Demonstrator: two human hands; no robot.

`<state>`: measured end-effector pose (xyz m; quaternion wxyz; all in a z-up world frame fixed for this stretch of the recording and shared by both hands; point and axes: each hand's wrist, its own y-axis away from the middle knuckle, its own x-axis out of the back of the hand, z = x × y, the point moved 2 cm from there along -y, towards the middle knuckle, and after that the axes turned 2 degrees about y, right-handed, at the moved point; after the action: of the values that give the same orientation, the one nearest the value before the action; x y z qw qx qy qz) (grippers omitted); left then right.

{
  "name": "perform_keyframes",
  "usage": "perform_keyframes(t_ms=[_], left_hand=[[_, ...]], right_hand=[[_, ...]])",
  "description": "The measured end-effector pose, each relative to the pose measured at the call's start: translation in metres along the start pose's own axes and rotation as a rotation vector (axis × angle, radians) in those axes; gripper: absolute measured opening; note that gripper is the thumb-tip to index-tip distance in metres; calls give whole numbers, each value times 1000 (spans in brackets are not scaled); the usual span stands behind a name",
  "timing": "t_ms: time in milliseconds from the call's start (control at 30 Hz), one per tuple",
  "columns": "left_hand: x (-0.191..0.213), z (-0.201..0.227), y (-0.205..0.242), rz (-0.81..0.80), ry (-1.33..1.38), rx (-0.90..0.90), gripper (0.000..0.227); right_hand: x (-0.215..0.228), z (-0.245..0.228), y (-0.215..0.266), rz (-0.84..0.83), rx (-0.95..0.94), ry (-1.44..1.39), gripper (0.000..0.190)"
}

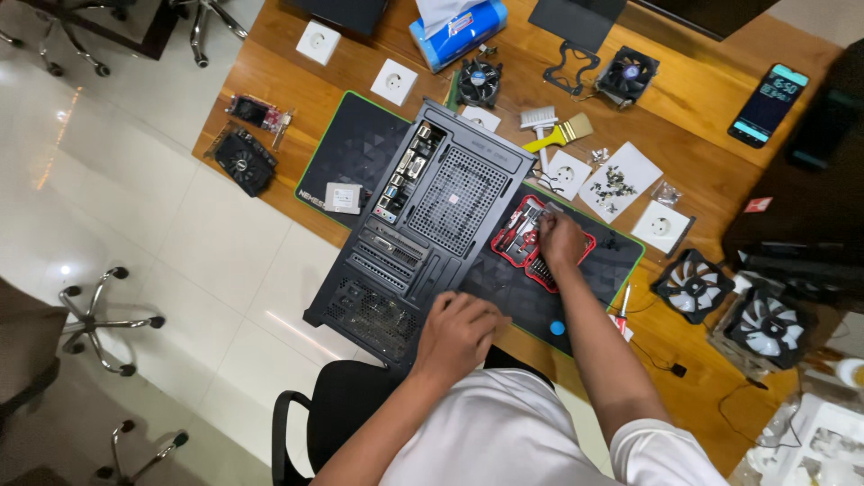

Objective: The person works on the back panel of a desktop computer case, using a screwdriver to remove and install screws. They handle a cooling fan and various small parts on the desk while securing components inside the case.

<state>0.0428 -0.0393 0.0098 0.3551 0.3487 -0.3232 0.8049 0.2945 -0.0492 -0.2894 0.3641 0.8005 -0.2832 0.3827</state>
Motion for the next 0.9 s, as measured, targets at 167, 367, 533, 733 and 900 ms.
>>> perform_keyframes(t_ms=[167, 367, 533, 733, 900], left_hand=[[-2, -9, 34, 87, -34, 91, 33], [19, -27, 58, -199, -333, 476, 87], [30, -38, 60, -120, -298, 460, 77], [39, -47, 63, -169, -251, 415, 85], [50, -56, 70, -156, -297, 340, 81]], right_hand=[[-7, 23, 6, 107, 0, -117, 11], [13, 7, 17, 70, 11, -212, 15], [24, -6, 17, 55, -27, -128, 14], [22, -7, 13, 28, 40, -84, 15], [20, -7, 12, 70, -54, -19, 24]])
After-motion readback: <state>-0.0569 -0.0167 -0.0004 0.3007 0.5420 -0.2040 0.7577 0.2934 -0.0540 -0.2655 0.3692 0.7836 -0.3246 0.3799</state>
